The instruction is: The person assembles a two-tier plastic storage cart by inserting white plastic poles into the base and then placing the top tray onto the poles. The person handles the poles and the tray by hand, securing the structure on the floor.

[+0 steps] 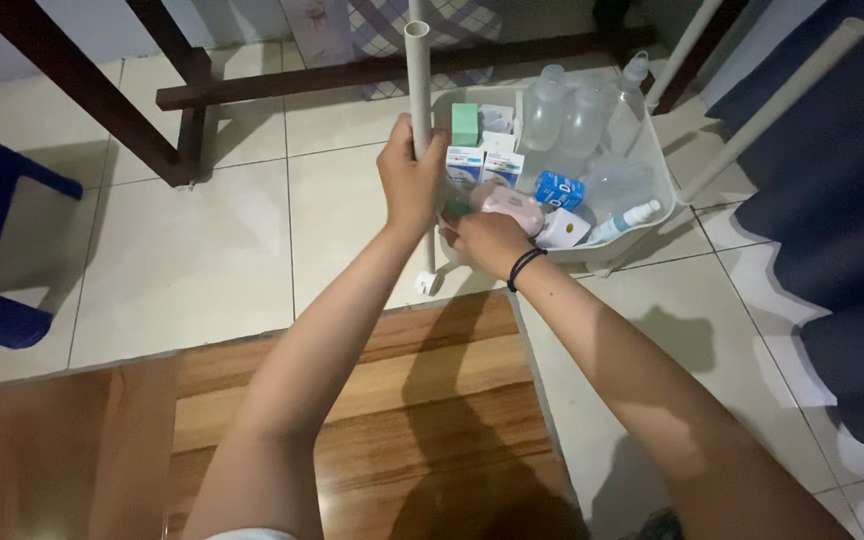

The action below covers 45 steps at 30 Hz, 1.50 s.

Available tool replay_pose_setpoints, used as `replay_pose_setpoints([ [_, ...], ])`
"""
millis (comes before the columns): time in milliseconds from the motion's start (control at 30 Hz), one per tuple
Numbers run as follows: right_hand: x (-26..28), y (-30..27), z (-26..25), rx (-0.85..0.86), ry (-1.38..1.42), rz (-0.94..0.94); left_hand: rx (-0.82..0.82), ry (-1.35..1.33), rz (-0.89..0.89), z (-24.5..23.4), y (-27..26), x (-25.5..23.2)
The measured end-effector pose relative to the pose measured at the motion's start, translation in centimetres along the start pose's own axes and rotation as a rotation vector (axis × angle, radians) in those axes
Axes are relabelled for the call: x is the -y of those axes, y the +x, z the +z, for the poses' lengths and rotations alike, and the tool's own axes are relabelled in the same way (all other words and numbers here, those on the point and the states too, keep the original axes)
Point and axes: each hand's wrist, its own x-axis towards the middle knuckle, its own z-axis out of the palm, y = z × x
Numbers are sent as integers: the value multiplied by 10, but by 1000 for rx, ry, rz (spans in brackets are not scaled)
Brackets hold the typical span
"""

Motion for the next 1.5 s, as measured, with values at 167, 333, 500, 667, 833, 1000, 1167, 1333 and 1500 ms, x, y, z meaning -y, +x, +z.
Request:
replay_pose_setpoints([
  [167,0,2,1,-138,-37,-88,-52,-12,30,9,4,-5],
  [333,-1,1,-2,100,-61,9,87,-63,-124,9,18,14],
  [500,-7,-2,-4,-39,-37,-161,419,-359,-370,-10,35,33],
  [667,-5,-1,-2,-62,-37,-172,367,-382,-367,-11,33,43],
  [833,-1,-1,-3,6,-57,-122,196,-159,-107,-2,17,43],
  [1000,0,-3,-8,1,-32,-129,395,-350,-373,-11,30,38],
  [1167,-2,-3,-7,-41,13,-166,644,-538,-480,-24,41,38],
  [1333,-3,3,2,29,-112,-92,253,-332,-275,-6,24,38],
  [1500,0,6,3,52,-65,-13,-101,-62,-124,15,7,33],
])
